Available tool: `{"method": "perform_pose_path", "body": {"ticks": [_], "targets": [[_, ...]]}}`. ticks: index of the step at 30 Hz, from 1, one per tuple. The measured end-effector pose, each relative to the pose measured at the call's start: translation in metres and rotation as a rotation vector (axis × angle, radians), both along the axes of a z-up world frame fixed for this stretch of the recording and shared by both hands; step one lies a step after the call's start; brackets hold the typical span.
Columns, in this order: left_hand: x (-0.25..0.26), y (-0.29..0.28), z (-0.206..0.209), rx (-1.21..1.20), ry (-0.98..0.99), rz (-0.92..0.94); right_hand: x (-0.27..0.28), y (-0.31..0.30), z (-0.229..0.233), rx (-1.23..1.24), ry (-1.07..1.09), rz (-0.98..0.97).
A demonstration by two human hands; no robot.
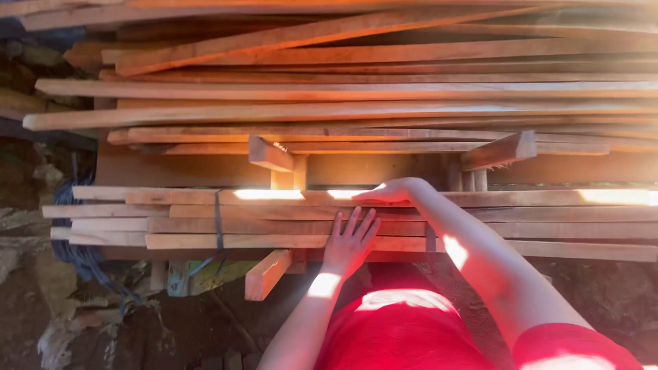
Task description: Bundling thin strips of wood together using elastic bands.
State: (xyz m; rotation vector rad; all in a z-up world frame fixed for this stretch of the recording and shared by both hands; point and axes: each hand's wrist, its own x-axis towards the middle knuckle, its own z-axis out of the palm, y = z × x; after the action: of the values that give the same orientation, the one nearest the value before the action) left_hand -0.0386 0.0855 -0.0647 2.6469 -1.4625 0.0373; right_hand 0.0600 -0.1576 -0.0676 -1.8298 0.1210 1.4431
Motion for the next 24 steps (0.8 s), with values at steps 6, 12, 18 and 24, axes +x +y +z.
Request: {"method": "perform_pose_path", "body": {"ticks": [6,12,18,24], "targets": [[0.015,-0.007,0.042,-0.011,0.106,0.082,0.007,0.014,0.041,-0.223,-0.139,0.084],[0.009,0.026,0.164,-0.38,0.98,0.422,-0.006,0.1,0.086,-0.204,-1.047,-0.144],[0.046,0.161,0.25,-1.089,0.78,0.644,0.051,0.245,0.064,0.116,-1.311,-0.04],[0.114,0.281,0.042,-1.382,0.869,1.867,0.141,0.368,0.051,-0.109,-0.698,0.096]]}}
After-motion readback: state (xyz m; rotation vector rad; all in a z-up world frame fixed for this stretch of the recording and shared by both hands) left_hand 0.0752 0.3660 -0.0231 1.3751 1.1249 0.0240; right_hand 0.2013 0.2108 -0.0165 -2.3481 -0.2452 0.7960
